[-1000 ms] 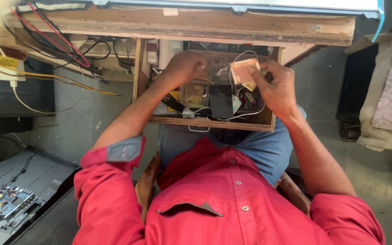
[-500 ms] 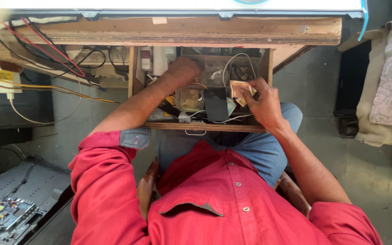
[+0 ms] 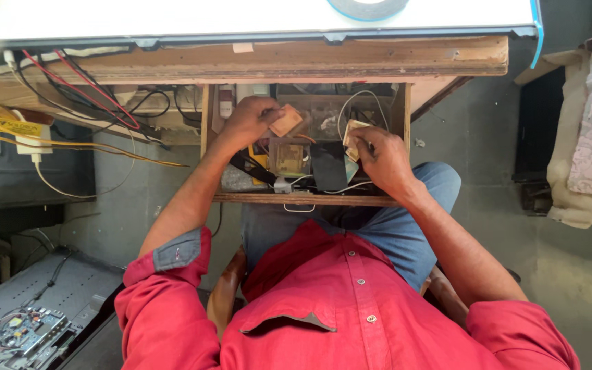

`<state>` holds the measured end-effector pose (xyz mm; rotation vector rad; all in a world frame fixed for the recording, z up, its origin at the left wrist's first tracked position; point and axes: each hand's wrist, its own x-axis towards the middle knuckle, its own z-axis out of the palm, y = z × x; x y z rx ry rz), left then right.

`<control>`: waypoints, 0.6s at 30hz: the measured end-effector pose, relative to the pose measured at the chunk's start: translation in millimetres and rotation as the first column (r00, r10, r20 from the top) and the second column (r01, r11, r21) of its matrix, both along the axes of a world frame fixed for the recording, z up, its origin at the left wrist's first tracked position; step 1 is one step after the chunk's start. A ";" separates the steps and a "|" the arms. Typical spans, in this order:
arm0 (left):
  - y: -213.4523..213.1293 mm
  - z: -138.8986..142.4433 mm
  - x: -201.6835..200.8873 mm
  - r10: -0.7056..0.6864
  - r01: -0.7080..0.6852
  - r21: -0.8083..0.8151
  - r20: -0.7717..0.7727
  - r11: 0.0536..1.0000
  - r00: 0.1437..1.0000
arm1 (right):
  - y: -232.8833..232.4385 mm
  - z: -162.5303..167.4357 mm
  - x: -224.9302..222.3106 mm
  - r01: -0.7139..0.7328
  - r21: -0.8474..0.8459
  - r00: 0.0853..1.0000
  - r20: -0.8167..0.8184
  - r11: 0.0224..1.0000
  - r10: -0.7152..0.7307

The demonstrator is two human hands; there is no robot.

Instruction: The person applies blue tape along the edges of a large white television panel resting on their lap and the workbench, cutting the tape with scissors and pressing it down by hand. They open a bench drawer to retrieve tape rolls, then continue taping and smoothing the panel edges.

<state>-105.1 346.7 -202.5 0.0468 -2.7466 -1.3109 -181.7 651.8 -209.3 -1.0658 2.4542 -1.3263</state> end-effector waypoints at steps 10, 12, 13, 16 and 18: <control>-10.9 7.3 0.6 0.083 -0.091 0.124 0.067 0.988 0.994 | -17.0 -4.5 -16.1 -0.007 -0.027 0.999 -0.046 1.000 0.005; -10.5 6.4 2.5 0.123 -0.133 0.186 0.068 0.974 0.990 | -14.9 -4.1 -18.0 0.012 -0.020 1.000 -0.003 1.000 -0.012; -10.1 6.1 2.9 0.138 -0.143 0.234 0.040 0.962 0.990 | -13.7 -3.7 -19.9 0.019 -0.027 1.000 -0.010 0.999 -0.019; -5.2 2.8 5.7 0.124 -0.142 0.456 0.069 0.879 0.990 | -11.4 -5.2 -21.7 0.029 -0.029 1.000 -0.012 0.999 -0.029; 2.6 -1.6 9.2 0.124 -0.202 0.544 0.176 0.814 0.976 | -11.4 -7.7 -21.2 0.035 -0.014 0.997 0.069 0.999 -0.034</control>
